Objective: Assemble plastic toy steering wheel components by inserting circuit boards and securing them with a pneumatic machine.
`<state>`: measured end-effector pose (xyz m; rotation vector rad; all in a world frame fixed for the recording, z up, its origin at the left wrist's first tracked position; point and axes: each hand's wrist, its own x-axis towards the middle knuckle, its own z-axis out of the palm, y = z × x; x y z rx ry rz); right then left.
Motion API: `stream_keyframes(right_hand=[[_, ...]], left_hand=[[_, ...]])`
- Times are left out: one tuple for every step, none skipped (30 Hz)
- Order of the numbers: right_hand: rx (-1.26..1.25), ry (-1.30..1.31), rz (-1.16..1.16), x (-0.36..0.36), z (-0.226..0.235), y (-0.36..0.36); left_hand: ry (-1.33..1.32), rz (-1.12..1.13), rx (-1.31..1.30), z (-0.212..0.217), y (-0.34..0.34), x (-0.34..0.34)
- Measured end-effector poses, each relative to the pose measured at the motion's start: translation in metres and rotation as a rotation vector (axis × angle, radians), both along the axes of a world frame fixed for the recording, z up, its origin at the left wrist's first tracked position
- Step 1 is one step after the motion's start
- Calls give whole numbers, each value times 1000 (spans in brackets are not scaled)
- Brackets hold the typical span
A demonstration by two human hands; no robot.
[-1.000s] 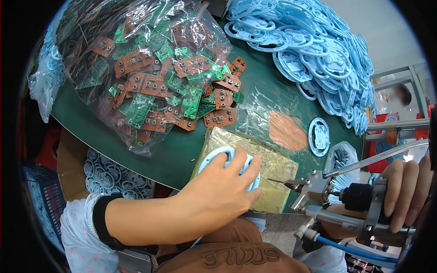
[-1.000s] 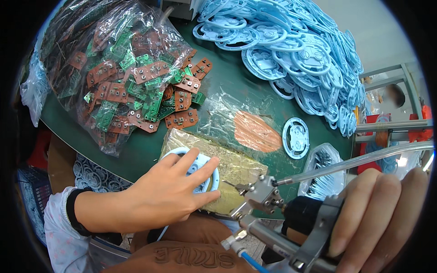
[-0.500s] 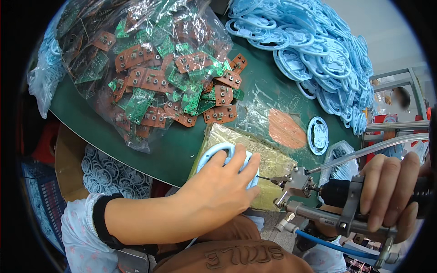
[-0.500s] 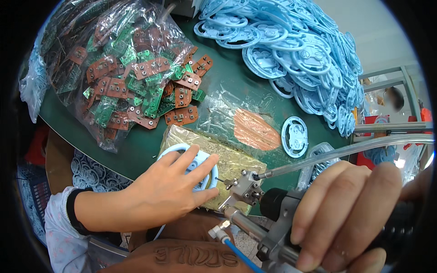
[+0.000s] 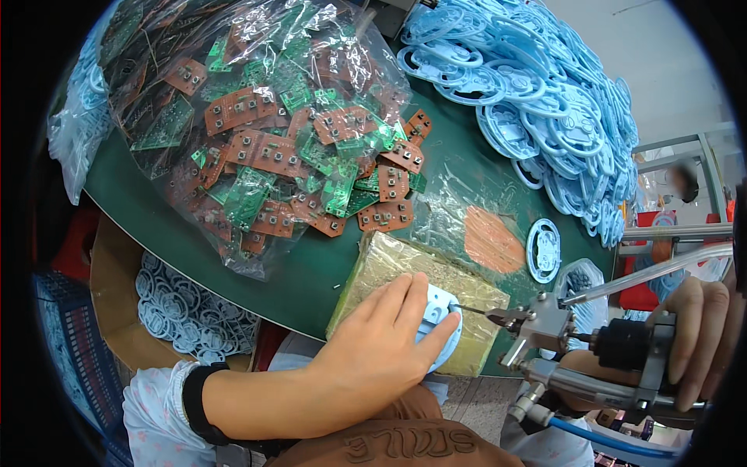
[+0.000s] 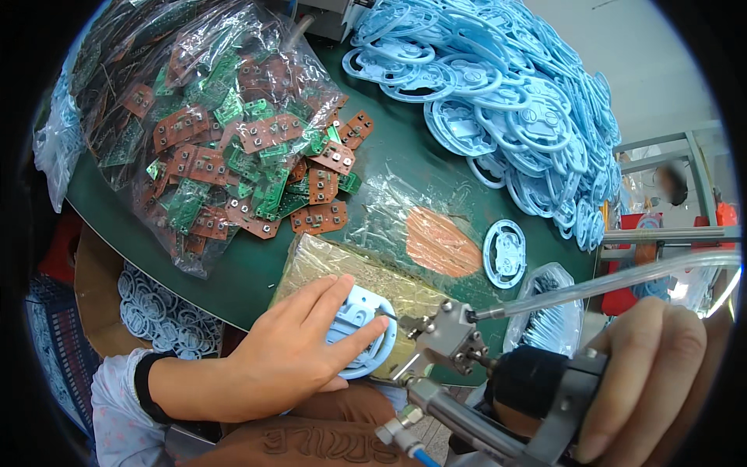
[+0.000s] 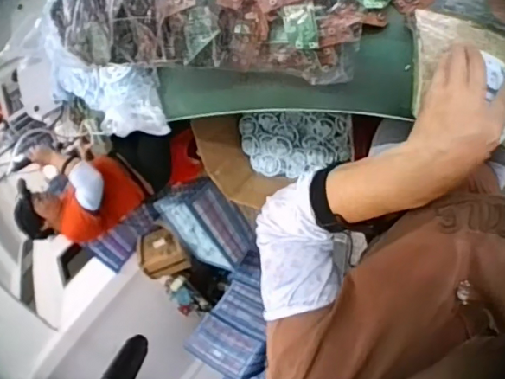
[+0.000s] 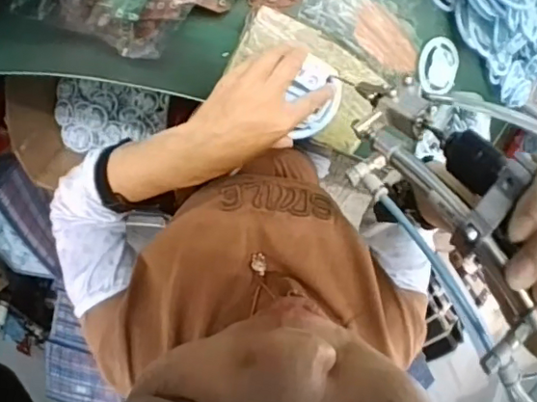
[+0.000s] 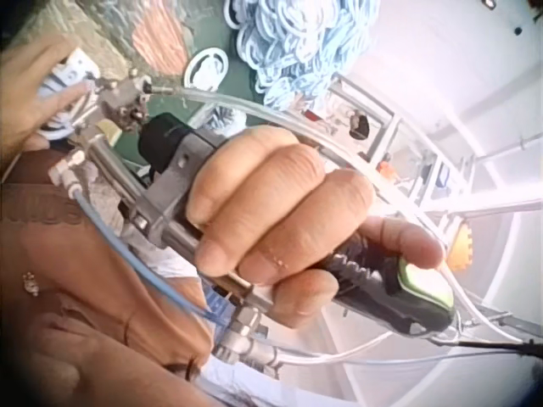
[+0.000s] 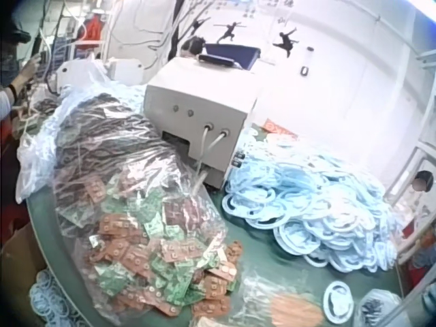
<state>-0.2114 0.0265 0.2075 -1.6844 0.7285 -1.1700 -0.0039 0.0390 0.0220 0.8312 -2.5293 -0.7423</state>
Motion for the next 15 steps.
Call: stream_keyframes(right_hand=[[39, 53, 3, -2, 2, -1], [20, -10, 13, 0, -4, -3], [1, -73, 24, 2, -11, -6], [1, -74, 24, 2, -11, -7], [63, -12, 59, 0, -13, -9], [123, 60, 83, 0, -14, -9], [-36, -234, -116, 4, -43, -9], [-55, -223, -158, 14, -44, -10], [-81, -221, -190, 21, -41, -12], [-77, -189, -147, 18, -42, -15], [-82, -157, -102, 15, -43, -18], [-58, -200, -150, 26, -43, -17], [-94, -214, -121, 22, -46, -19], [-87, -186, -72, 12, -47, -17], [-82, -164, -18, -5, -43, -15]], left_hand=[[-6, -2, -12, 1, 0, 1], [-4, -1, -10, 1, 0, 1], [-4, -10, -15, 1, -1, 1], [-6, -19, -22, 2, -1, 2], [-13, -10, -15, 1, -1, 2], [33, -25, -13, -2, -2, 4], [79, -40, -12, -4, -3, 5], [84, -45, -3, -7, -8, 10], [138, -81, 77, -9, -15, 18], [192, -117, 156, -9, -21, 25], [191, -114, 147, -8, -30, 28], [166, -149, 201, -6, -37, 30], [141, -185, 256, -5, -42, 32], [155, -178, 222, -10, -46, 31], [151, -171, 213, -11, -49, 31]])
